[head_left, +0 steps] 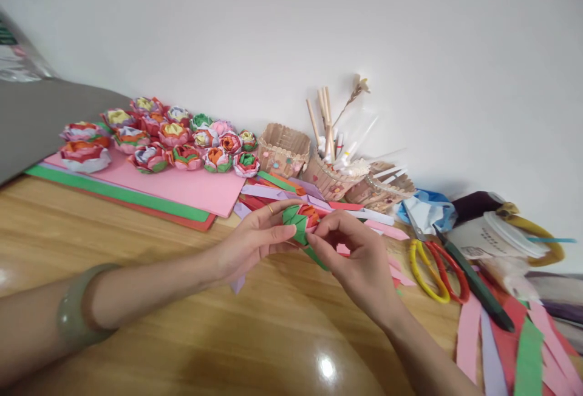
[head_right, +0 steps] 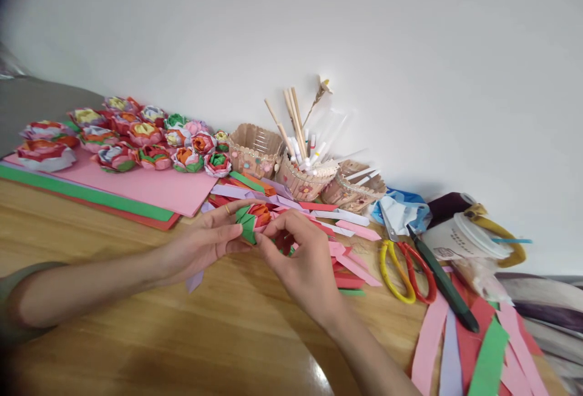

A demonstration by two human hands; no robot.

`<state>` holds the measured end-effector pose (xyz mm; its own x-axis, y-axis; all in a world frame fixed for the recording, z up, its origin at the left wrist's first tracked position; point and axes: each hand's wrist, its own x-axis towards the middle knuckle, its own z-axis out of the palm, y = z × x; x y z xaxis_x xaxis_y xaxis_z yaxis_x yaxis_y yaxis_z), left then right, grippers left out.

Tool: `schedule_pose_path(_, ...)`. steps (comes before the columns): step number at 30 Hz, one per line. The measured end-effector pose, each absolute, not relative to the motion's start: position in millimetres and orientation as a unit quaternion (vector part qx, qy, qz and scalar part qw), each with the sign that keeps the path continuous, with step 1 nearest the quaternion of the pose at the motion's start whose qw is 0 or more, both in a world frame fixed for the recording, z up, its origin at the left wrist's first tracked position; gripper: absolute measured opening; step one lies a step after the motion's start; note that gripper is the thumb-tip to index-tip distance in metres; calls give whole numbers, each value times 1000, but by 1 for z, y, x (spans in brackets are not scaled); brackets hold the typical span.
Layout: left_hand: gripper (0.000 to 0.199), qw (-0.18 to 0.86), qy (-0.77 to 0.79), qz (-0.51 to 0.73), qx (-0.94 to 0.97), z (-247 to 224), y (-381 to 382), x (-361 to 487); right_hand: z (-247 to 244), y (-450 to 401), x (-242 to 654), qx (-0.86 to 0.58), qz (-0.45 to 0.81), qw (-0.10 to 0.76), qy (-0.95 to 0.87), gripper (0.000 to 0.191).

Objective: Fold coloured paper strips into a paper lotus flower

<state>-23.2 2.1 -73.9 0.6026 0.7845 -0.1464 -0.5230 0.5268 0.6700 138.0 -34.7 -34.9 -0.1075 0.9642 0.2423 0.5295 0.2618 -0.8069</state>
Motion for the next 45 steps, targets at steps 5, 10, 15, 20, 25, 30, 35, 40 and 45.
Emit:
schedule_pose_path(5, 39, 849, 214, 381, 297, -74, 3, -23, -35, -35, 138, -543, 285, 397, -683, 15)
schedule_pose_path(10, 37, 854, 201, 379, 293, -74, 2, -24, -34, -35, 138, -532, 288, 405, -685, 14)
schedule_pose_path(15, 46, 851, 207, 382, 295, -75, 6, -26, -29, -35, 144, -530, 259, 476, -652, 19)
schedule_pose_path(20, 44, 837, 222, 404, 296, -76, 7, -25, -30, -37, 147, -517, 215, 487, -670, 15)
schedule_pose_path(25, 45, 798, 239, 438, 337, -73, 4, -22, -31, -39, 142, -486, 208, 438, -727, 8)
schedule_pose_path(30, 49, 769, 240, 453, 381, -75, 3, -21, -31, -37, 139, -510, 201, 416, -725, 6)
schedule_pose_path(35, 51, 740, 260, 457, 419, -78, 3, -22, -32, -37, 139, -519, 198, 410, -724, 6)
schedule_pose_path(40, 51, 721, 267, 468, 437, -79, 3, -21, -31, -37, 138, -530, 202, 414, -712, 7)
schedule_pose_path(45, 50, 711, 262, 478, 445, -77, 4, -20, -31, -36, 138, -529, 226, 405, -711, 7)
